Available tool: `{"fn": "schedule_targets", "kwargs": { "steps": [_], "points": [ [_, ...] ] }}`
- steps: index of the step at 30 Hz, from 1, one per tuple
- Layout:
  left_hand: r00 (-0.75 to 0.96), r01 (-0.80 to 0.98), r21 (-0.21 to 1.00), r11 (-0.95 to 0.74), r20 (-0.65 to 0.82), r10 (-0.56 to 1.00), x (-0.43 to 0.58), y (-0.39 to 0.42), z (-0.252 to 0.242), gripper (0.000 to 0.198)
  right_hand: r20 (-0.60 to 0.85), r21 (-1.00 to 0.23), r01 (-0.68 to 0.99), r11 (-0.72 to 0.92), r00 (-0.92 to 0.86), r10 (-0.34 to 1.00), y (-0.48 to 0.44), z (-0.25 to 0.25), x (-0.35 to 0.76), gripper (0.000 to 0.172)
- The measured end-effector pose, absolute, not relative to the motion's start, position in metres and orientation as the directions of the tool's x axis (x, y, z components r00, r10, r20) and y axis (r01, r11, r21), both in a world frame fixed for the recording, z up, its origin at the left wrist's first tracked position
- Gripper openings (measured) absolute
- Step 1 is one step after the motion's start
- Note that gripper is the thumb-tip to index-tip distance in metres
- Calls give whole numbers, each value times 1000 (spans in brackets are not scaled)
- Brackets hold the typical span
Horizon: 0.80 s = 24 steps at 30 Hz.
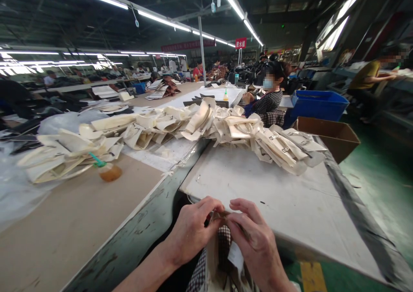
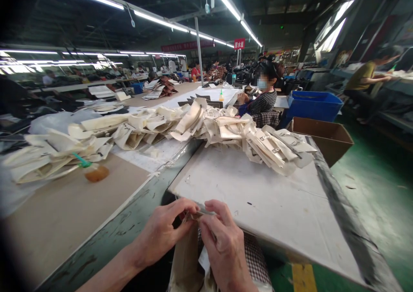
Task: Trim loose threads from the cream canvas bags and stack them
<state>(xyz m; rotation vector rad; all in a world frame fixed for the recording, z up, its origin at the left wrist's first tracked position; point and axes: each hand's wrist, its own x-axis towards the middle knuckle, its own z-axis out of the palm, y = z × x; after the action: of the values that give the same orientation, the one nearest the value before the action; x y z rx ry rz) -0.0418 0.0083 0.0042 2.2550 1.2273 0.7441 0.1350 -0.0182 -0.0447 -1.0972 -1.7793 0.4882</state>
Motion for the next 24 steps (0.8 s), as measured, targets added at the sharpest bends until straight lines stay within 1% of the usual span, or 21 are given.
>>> {"fn": "schedule_targets", "kwargs": {
  "steps": [3,8,11,15,17,20,21,24],
  "points": [
    [483,582,620,-526,256,837,-42,9,7,15,530,-722,453,523,-123,839,-18,-45,134,23],
    [541,497,597,-630,354,763,-42,10,9,19,553,-725,421,546,-116,825,-18,-44,132,22],
    [542,501,561,-659,391,744,-42,11,7,18,557,-724,423,545,-109,823,-18,-41,132,23],
    [551,523,526,-670,391,737,-40,12,7,14,544,-705,467,534,-127,829,-18,-38,131,25],
    [559,535,511,-673,384,735,-39,12,7,13,537,-701,480,528,-131,833,-17,-40,131,22],
    [559,536,479,-695,415,717,-36,13,6,12,514,-748,471,468,-35,857,-16,-44,132,9],
    [559,531,470,-706,431,708,-35,13,4,12,501,-764,467,446,-7,865,-16,-45,133,8],
    [568,494,453,-743,479,670,-31,16,-1,13,473,-761,493,422,-24,881,-15,-48,136,14]
  ]
}}
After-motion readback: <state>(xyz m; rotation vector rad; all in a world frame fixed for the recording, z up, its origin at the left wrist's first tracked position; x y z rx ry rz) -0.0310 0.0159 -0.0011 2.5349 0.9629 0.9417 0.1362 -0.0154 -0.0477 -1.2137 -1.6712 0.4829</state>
